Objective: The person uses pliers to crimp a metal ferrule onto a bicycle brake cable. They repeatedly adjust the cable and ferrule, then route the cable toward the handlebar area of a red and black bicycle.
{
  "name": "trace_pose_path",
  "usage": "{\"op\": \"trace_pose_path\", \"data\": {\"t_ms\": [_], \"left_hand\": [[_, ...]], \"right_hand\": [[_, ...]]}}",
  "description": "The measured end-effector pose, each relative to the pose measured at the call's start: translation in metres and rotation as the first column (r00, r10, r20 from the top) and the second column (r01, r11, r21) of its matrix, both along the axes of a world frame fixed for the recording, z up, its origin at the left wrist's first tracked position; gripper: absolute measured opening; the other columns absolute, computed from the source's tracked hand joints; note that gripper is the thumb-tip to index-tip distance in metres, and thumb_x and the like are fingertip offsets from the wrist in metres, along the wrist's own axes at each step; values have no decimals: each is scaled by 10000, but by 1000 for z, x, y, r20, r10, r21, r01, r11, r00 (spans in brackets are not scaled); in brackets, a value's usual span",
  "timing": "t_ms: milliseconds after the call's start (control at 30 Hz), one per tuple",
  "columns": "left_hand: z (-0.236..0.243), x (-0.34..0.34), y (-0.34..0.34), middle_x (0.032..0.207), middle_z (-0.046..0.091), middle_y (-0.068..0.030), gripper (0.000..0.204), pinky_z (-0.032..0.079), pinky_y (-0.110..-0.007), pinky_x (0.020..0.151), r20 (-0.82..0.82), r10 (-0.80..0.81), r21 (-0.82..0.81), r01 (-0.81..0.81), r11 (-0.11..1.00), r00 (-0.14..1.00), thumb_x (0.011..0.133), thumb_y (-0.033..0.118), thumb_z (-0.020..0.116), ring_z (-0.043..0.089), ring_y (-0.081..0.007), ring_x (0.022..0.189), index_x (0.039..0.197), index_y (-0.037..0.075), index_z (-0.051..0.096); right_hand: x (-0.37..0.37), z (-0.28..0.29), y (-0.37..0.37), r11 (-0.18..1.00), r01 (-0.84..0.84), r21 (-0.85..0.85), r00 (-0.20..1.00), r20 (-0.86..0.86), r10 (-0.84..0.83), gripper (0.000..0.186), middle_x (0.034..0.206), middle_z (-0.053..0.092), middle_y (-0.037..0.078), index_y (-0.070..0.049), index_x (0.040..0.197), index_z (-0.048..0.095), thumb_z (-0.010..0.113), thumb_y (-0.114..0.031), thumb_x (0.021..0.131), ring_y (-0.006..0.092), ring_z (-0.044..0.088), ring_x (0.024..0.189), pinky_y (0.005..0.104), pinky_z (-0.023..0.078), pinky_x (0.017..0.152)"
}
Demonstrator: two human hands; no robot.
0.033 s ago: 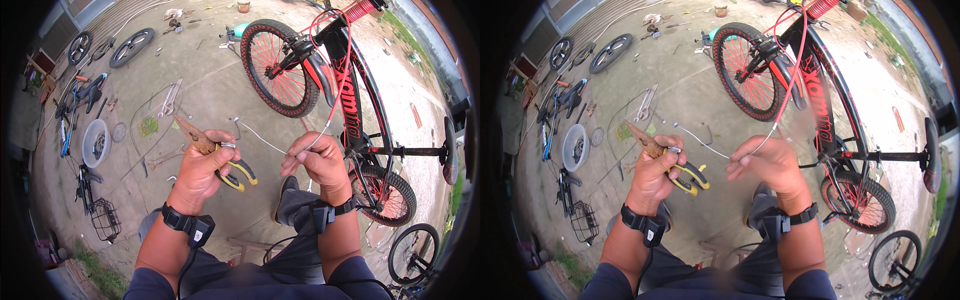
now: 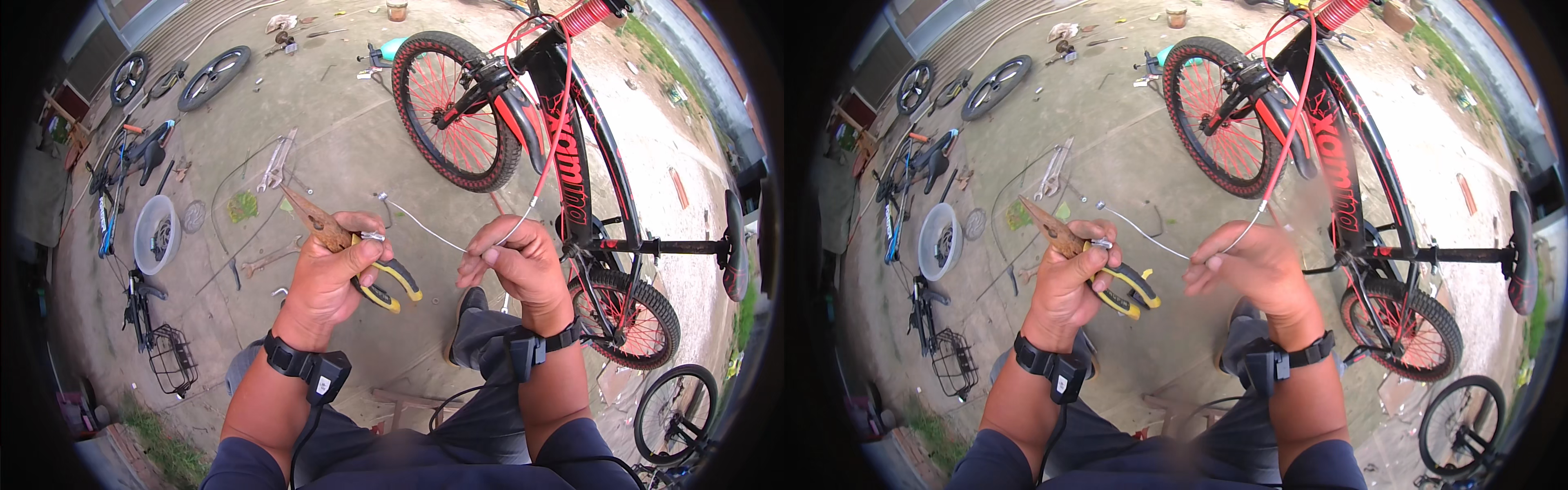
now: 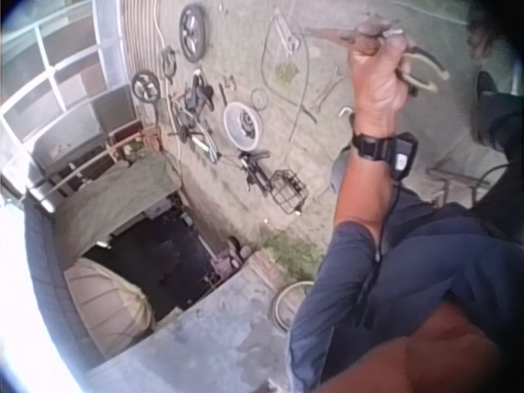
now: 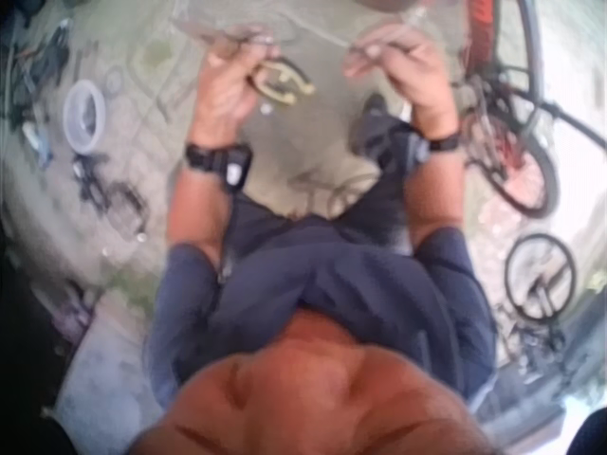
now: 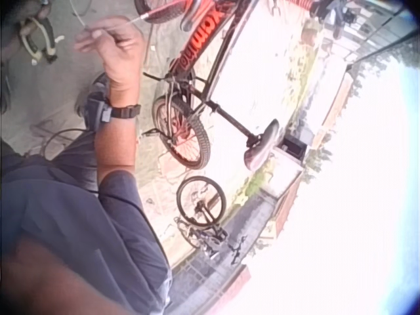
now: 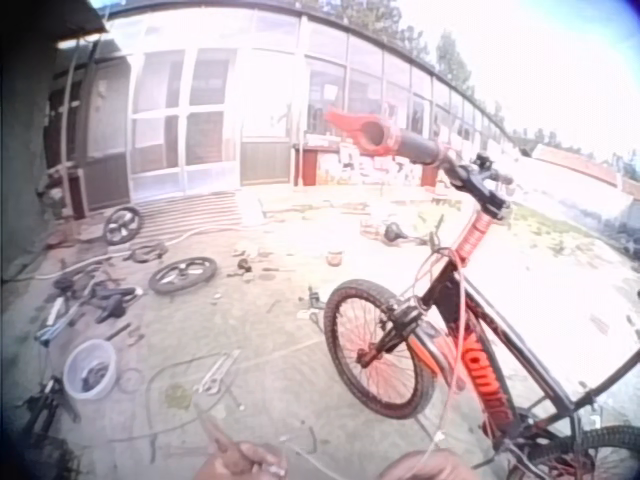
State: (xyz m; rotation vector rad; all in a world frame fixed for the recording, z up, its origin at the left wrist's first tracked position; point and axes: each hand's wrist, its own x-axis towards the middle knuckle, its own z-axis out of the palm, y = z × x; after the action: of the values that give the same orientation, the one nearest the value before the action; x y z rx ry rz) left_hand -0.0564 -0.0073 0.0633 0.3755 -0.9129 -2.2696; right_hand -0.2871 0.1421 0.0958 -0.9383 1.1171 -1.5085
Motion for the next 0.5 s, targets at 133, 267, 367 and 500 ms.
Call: {"op": "trace_pose_path", "data": {"t_ms": [133,267,367,500], "left_hand": [[1,-4,1,1111,692,-64,255,496,-246,631,29,-6,-14,6,1000,1000,935,43,786,702,-164,972,1177,48,708],[3,-7,2,1120,704,-77,274,500,-243,645,77,-33,-35,36,999,996,944,40,768,697,-154,983,1210,25,703],[3,-11,3,1133,716,-86,276,504,-244,651,116,-66,-65,74,995,991,952,34,749,705,-157,1000,1222,12,699],[7,-17,9,1156,721,-91,279,509,-248,653,231,-27,-150,63,987,973,952,26,738,721,-166,1015,1225,8,688]], "right_hand": [[4,3,-2,1000,-9,30,1000,9,9,117,938,763,216,58,1044,678,620,-9,969,309,787,799,344,632,667],[8,2,-5,998,-11,56,1000,18,10,113,938,767,211,54,1044,685,615,-4,975,307,788,800,339,631,676],[9,2,-5,999,-1,51,1000,18,0,116,937,768,206,52,1048,689,607,3,982,306,788,803,338,631,681],[10,0,-6,999,-9,33,999,52,7,123,939,770,199,52,1058,693,605,4,988,304,789,811,339,631,681]]}}
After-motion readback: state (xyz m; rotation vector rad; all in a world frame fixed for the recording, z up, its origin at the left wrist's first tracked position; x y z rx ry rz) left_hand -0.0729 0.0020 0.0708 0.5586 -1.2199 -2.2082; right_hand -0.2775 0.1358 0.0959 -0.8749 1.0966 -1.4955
